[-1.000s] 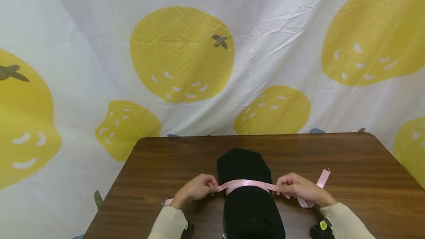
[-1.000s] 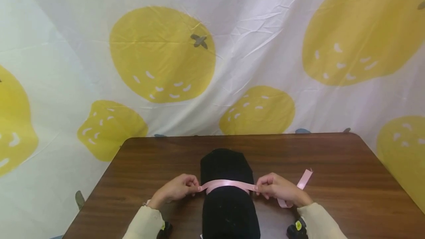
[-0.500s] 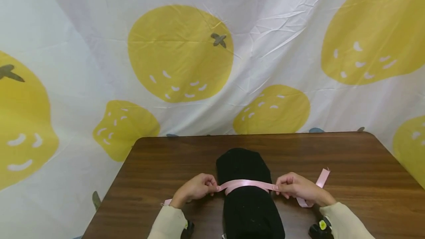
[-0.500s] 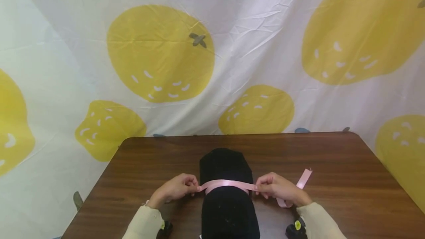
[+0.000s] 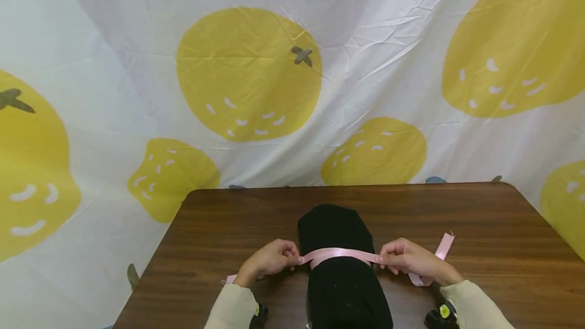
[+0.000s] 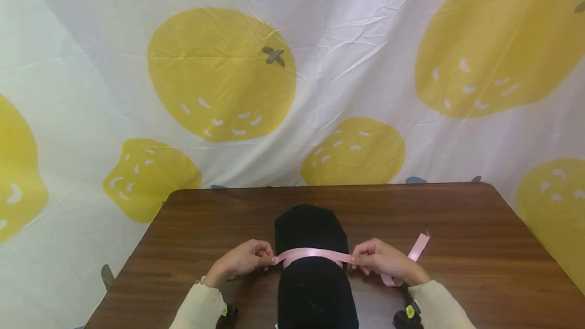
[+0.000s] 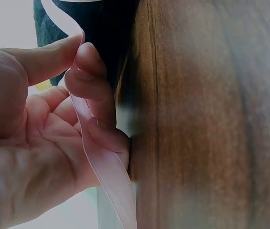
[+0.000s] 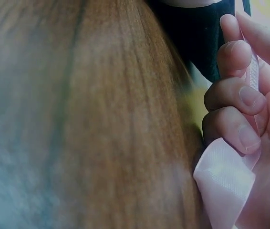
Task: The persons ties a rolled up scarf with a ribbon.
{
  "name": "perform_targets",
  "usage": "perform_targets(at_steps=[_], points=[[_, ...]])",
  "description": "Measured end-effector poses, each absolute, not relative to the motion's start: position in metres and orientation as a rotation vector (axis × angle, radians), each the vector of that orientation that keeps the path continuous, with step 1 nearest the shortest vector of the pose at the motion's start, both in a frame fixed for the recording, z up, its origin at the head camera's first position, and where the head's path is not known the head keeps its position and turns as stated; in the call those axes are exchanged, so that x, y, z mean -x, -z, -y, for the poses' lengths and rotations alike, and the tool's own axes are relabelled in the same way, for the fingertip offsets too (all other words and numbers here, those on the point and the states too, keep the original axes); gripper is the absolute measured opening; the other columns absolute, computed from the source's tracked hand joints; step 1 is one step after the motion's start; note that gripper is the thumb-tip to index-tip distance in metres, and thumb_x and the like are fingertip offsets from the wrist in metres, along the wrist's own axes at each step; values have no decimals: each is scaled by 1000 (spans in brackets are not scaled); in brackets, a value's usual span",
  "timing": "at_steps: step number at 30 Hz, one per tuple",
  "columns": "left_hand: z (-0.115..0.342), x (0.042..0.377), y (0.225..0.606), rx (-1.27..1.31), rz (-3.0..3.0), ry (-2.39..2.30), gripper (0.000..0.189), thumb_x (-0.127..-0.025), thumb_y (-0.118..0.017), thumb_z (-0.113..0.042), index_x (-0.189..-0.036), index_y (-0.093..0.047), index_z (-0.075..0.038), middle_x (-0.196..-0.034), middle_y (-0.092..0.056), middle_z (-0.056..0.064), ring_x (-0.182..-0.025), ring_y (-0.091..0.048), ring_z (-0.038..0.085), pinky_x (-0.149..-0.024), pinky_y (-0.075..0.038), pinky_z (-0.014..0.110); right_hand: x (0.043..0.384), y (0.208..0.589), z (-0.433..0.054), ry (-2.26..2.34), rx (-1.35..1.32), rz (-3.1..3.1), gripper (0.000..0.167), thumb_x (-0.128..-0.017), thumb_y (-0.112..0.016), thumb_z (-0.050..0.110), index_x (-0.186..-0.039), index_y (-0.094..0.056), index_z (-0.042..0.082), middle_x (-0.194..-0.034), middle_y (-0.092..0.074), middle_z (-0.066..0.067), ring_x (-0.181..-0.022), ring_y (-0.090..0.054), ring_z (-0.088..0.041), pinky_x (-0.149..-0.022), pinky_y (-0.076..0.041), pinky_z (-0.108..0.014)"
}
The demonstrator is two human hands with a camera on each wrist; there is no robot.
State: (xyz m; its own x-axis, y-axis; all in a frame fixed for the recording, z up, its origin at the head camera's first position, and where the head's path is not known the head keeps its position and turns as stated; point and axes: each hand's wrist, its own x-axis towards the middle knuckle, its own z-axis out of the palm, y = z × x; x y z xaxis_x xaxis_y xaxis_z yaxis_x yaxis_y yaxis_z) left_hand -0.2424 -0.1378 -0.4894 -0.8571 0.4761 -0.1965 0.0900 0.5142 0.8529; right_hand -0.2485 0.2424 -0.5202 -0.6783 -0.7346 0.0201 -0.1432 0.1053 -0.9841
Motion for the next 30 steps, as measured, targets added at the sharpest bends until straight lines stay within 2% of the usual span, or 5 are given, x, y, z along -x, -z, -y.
perform_targets(at_steps=[9, 15, 20, 26, 30], points=[[139, 242, 491, -470, -2346, -1300, 18, -94, -68, -15, -82, -63, -3, -65, -58, 0, -56, -45, 10, -50, -32, 23, 248, 522, -240, 1623, 855, -1890, 25, -101, -51, 8, -93, -61, -14, -67, -42, -28, -52, -35, -30, -45, -33, -21], [140, 242, 492, -482, -2342, -1314, 17, -94, -68, -15, -82, -63, -3, -65, -58, 0, -54, -44, 9, -49, -31, 23, 249, 522, -239, 1641, 847, -1854, 26, -101, -51, 7, -94, -59, -16, -68, -41, -28, -52, -34, -26, -43, -27, -31], [140, 242, 493, -498, -2366, -1322, 17, -93, -68, -14, -82, -63, -3, -66, -59, 0, -56, -46, 9, -50, -33, 22, 248, 522, -239, 1630, 821, -1860, 24, -101, -52, 7, -96, -62, -16, -68, -44, -26, -52, -35, -25, -44, -30, -27], [139, 240, 492, -516, -2389, -1319, 17, -92, -70, -16, -82, -64, -4, -69, -60, 0, -61, -50, 10, -52, -36, 23, 247, 520, -239, 1618, 774, -1863, 25, -101, -54, 8, -98, -62, -15, -67, -53, -6, -51, -39, -12, -43, -30, -24], [139, 240, 489, -517, -2366, -1335, 15, -93, -69, -15, -83, -65, -3, -70, -60, 1, -63, -51, 12, -54, -38, 25, 248, 517, -239, 1587, 744, -1894, 25, -101, -54, 11, -97, -64, -12, -73, -57, 2, -53, -44, -6, -46, -35, -19]])
